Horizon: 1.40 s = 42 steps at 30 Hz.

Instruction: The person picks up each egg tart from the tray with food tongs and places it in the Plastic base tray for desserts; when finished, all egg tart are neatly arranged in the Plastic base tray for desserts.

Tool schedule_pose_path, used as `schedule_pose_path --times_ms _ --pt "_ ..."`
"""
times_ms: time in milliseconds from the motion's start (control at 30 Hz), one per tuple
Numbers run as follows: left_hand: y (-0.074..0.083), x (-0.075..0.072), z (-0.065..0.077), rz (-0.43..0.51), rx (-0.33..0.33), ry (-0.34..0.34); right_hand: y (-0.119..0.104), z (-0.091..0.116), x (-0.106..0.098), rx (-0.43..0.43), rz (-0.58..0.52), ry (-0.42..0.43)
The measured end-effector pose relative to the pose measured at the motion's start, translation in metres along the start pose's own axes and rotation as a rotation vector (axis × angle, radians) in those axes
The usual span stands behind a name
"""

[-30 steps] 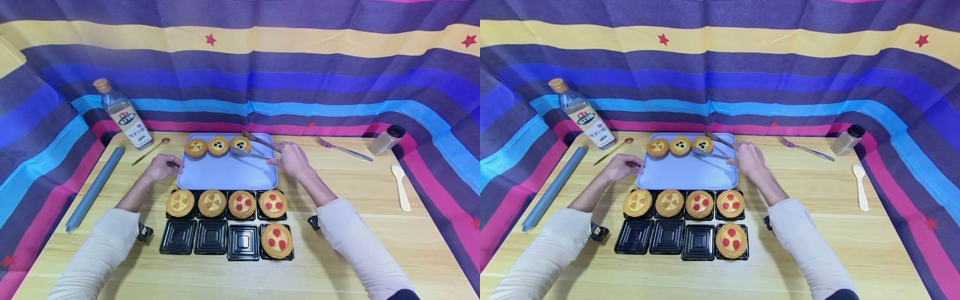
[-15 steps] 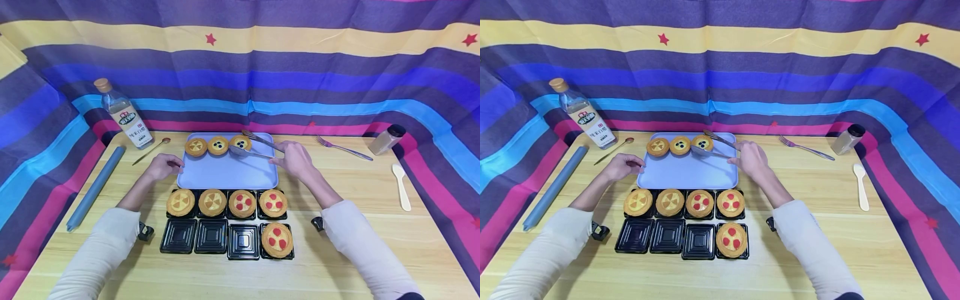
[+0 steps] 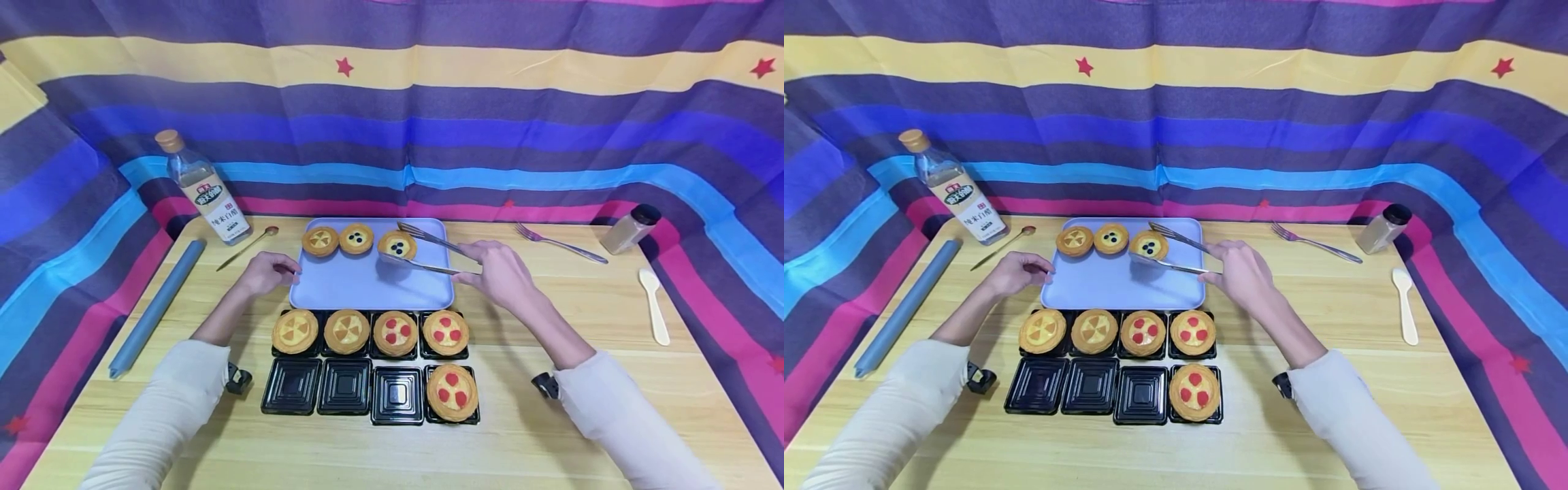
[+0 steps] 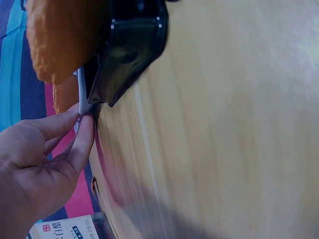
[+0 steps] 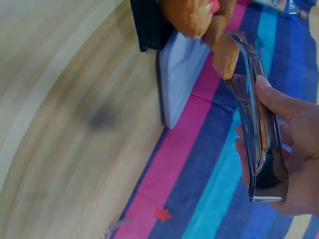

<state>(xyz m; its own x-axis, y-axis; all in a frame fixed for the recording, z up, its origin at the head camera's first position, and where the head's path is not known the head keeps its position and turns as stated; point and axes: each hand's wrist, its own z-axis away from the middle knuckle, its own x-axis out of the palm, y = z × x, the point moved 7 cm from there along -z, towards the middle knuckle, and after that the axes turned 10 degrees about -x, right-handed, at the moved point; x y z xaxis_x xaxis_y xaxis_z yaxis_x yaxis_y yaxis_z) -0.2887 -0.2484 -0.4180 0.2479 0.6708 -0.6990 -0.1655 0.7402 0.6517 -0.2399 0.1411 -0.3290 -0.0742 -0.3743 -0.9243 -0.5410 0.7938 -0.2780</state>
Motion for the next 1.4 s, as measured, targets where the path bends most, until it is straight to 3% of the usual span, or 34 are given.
schedule_pose_path --times_ms 300,633,1000,1400 --pt "0.0 0.0 0.0 -0.012 -0.006 0.001 -0.02 0.035 -0.018 -0.084 -0.052 0.01" --pt "0.001 -0.001 0.001 -0.005 0.003 0.014 -0.041 0.075 -0.024 -0.18 -0.06 0.0" --pt "0.0 0.0 0.0 -0.019 -0.021 0.002 -0.055 0.115 -0.02 -0.252 -0.088 -0.048" --pt "0.001 0.0 -0.001 -0.021 -0.012 0.0 -0.063 0.138 -0.005 -0.298 -0.118 -0.071"
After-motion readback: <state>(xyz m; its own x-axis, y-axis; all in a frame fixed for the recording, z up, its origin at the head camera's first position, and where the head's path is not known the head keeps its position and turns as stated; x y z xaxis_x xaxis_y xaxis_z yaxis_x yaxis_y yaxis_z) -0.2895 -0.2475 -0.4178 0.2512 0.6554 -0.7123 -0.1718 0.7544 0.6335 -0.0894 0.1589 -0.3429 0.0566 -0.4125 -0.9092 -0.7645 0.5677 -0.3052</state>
